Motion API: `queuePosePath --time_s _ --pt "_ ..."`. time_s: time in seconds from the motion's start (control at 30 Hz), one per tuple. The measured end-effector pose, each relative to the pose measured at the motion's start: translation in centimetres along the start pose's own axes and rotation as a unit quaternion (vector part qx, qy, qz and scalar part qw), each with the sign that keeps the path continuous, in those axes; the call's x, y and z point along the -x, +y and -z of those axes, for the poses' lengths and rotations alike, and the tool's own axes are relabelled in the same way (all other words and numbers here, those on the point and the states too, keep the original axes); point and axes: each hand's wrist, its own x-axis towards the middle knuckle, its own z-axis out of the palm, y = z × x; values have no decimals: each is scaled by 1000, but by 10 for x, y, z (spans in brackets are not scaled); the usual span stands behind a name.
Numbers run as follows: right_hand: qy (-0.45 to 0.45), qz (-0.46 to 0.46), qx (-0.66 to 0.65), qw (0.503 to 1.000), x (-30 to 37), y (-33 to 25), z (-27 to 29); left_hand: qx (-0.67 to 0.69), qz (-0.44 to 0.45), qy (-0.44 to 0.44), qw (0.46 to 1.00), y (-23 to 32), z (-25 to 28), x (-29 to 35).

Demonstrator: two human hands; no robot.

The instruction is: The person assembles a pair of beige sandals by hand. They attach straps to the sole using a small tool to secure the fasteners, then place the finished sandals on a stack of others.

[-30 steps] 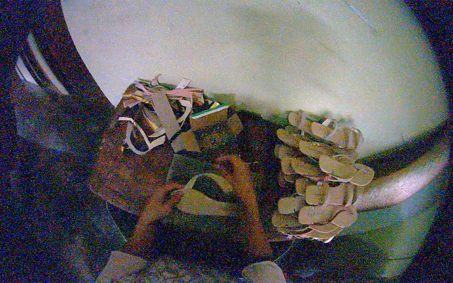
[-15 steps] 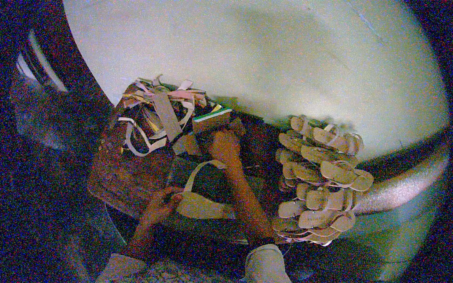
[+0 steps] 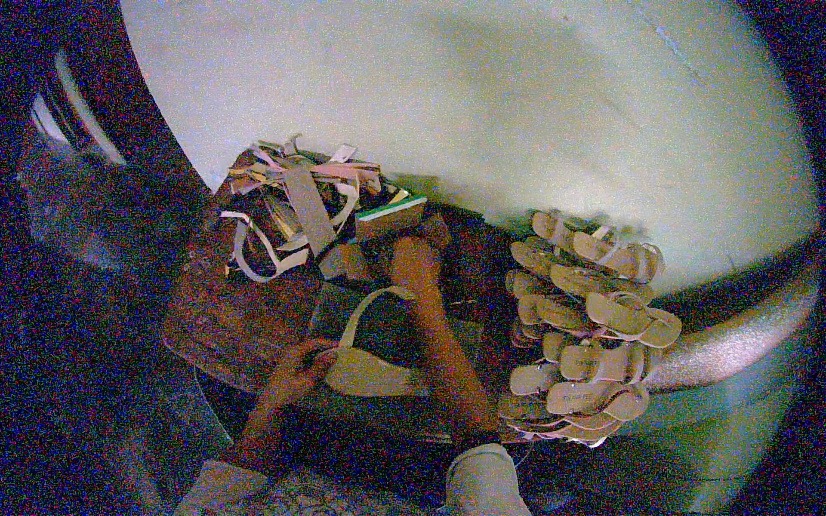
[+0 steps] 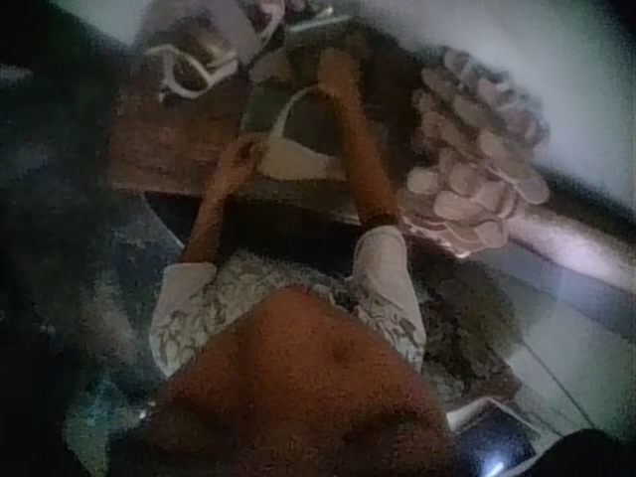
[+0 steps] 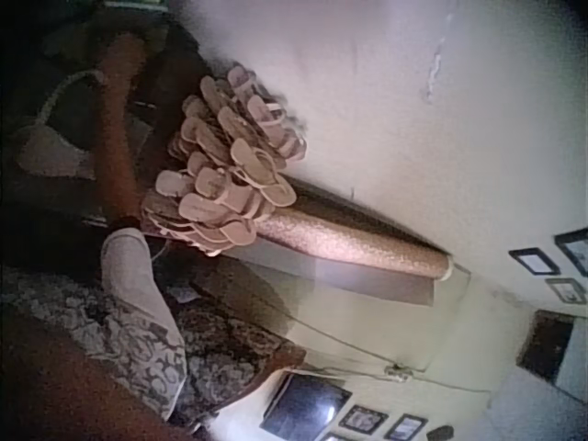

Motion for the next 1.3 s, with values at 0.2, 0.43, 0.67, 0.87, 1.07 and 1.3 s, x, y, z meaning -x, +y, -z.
queuePosePath --time_s 0.2,0.43,0.67,0.87,1.07,1.3 --pt "89 26 -32 995 5 6 -3 -18 -1 2 1000 8 -1 0" --pt "173 22 -256 951 48 14 29 -16 1 5 1000 -3 -1 1" --pt "208 -18 -265 941 110 44 21 6 -21 18 1000 1 1 -3" --pt "214 -28 -321 922 162 23 45 -22 -71 36 997 45 -6 -4" --pt "193 133 -330 914 205 -15 82 -20 -91 41 995 72 -24 14" --pt "179 184 -359 897 231 -22 88 -12 -141 13 990 93 -42 41"
